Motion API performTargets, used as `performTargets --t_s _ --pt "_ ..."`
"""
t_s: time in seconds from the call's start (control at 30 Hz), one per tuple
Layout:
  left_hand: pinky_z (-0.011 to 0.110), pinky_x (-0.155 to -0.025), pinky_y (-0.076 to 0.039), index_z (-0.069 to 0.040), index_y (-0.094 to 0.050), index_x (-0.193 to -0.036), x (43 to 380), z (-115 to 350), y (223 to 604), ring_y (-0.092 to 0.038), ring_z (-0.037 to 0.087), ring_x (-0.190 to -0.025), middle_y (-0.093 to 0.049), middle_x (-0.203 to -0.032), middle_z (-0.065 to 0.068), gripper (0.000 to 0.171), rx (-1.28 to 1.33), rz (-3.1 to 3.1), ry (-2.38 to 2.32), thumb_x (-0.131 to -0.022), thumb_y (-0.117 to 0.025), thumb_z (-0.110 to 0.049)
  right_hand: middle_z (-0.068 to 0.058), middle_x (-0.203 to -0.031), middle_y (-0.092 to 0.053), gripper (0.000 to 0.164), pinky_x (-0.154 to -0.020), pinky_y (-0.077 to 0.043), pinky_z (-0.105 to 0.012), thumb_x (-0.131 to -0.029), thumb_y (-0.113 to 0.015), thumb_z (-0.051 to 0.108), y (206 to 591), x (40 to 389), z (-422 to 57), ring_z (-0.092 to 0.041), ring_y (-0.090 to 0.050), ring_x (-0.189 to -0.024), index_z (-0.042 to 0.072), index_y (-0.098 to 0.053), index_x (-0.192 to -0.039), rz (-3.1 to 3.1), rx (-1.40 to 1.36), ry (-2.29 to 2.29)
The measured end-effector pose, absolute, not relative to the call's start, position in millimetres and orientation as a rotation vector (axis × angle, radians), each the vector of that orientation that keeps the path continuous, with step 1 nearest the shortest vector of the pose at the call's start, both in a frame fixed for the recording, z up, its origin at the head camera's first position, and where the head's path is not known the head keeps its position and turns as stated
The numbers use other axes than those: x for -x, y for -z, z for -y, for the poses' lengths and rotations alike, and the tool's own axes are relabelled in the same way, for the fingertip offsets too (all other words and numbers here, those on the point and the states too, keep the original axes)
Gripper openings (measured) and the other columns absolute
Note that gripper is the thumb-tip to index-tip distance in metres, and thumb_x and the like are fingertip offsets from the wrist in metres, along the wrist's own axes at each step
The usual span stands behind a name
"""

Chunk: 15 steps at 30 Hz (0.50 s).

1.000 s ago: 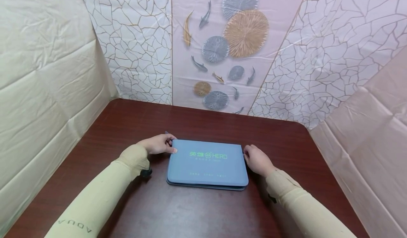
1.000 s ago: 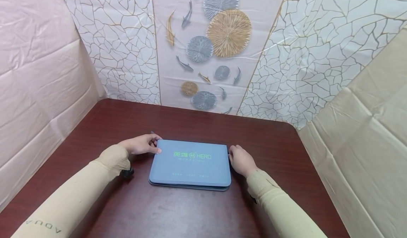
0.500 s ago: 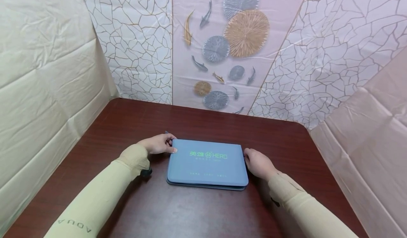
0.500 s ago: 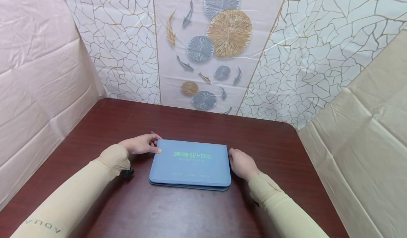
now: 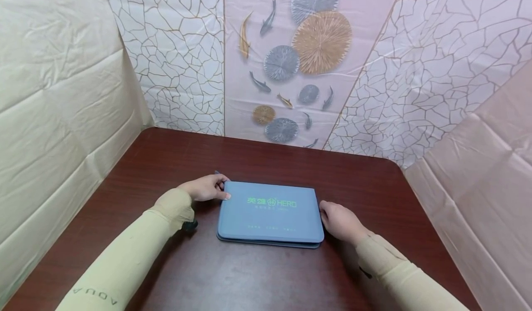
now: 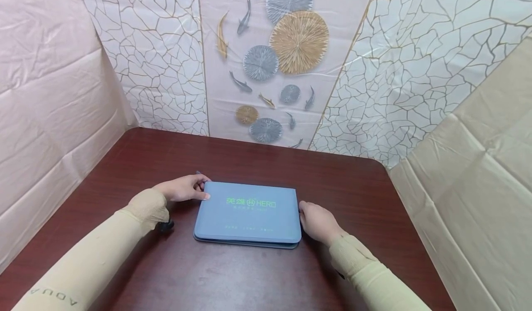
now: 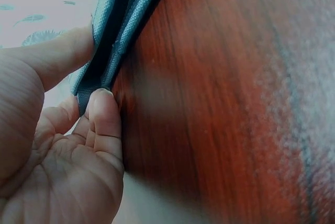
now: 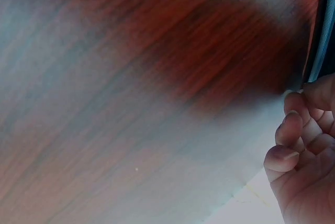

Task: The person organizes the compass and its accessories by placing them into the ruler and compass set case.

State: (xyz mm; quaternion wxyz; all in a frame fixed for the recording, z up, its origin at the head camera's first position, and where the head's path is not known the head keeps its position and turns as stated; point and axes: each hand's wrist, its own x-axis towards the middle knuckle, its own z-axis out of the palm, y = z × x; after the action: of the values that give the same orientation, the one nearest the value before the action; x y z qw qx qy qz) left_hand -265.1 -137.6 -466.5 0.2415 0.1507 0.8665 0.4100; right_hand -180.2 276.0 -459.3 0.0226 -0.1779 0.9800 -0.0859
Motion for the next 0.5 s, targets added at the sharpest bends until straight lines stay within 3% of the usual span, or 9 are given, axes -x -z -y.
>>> performTargets --t_s 0.5 --pt "0.033 -0.073 -0.039 -0.008 -0.054 -0.124 263.8 137.7 465.1 -0.048 0.021 -0.088 -0.05 -0.1 0.009 0.045 -0.399 -2.369 -1.127 -0.087 -0.074 -0.025 0.004 -0.064 -0.044 0.021 -0.058 -0.038 -0.031 -0.093 -0.057 0.009 458.7 163.2 -276.9 -0.013 -0.041 -0.059 0.017 -0.047 -0.076 -2.999 0.552 0.309"
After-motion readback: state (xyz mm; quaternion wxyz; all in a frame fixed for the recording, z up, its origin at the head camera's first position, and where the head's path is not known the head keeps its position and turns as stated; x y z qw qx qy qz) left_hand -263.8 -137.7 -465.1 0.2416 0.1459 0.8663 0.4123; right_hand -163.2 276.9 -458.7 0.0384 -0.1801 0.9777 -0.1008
